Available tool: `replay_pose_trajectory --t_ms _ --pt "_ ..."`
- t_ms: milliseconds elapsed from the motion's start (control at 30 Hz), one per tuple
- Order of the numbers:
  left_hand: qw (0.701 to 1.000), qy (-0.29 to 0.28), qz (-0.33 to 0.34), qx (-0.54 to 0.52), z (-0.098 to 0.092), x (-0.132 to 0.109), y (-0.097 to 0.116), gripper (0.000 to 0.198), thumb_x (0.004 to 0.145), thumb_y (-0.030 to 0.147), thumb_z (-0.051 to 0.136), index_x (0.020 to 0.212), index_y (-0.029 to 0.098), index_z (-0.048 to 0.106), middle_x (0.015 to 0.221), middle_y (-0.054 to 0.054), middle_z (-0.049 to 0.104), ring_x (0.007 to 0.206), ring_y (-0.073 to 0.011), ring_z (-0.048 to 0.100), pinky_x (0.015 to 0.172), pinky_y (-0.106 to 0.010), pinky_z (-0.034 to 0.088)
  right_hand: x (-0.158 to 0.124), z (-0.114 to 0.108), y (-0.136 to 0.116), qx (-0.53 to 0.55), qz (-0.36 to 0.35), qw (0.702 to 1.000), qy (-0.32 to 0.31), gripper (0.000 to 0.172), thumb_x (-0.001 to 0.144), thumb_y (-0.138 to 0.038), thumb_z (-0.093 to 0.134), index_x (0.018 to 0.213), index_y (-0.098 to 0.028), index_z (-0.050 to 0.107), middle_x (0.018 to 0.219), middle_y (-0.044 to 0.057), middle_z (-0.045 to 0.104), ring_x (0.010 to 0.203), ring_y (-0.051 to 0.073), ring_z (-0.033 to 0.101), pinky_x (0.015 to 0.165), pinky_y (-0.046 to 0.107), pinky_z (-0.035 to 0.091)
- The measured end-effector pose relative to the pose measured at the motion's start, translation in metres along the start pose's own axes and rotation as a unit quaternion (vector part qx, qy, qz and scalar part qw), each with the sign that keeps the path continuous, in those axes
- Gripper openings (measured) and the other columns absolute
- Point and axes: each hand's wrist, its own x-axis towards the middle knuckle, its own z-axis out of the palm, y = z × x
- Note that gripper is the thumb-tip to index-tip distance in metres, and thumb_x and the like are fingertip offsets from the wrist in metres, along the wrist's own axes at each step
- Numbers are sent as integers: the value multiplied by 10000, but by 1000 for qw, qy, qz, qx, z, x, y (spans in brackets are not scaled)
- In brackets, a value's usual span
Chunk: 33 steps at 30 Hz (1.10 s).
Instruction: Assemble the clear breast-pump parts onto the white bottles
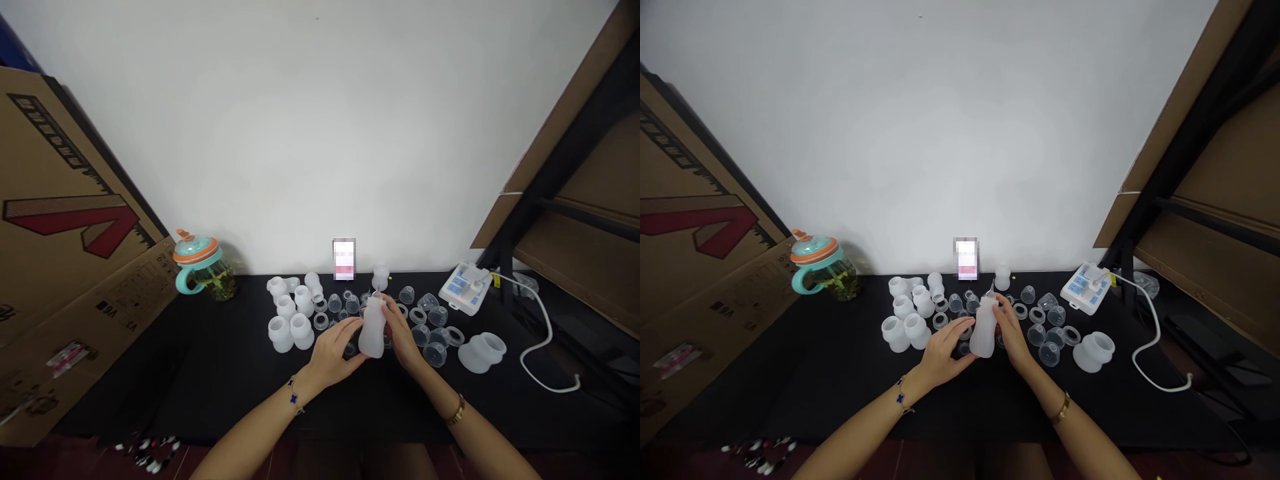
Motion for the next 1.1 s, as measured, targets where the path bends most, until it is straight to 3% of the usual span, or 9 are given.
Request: replay_pose_trajectory --t_ms 167,433,800,1100 --pt "1000 11 -1 9 2 -1 -3 479 919 296 659 1370 212 523 1282 -114 671 1167 -245 663 965 -380 590 -2 2 -3 7 6 1000 -14 513 866 -620 638 1241 -297 502 1093 73 728 1015 302 666 699 350 510" --pt "999 22 -10 24 6 -6 -8 486 945 286 636 1404 226 490 1257 -112 684 1155 -250 671 956 -399 592 3 -1 1 -21 5 999 -42 598 881 -569 604 1410 -317 484 1256 64 633 984 262 619 585 282 475" --pt "1000 19 -15 13 3 -3 -8 498 957 281 619 1433 243 479 1320 -104 659 1194 -235 654 972 -387 588 -1 0 -2 -25 -9 996 -84 705 851 -460 675 1499 -327 430 1114 55 682 711 169 582 499 247 462" --pt "999 38 -23 12 3 -3 -9 460 922 258 661 1364 218 537 1251 -102 704 1152 -248 680 944 -400 602 0 -2 6 -66 -58 993 -79 776 782 -379 794 1464 -333 427 1218 62 650 866 208 572 501 226 471"
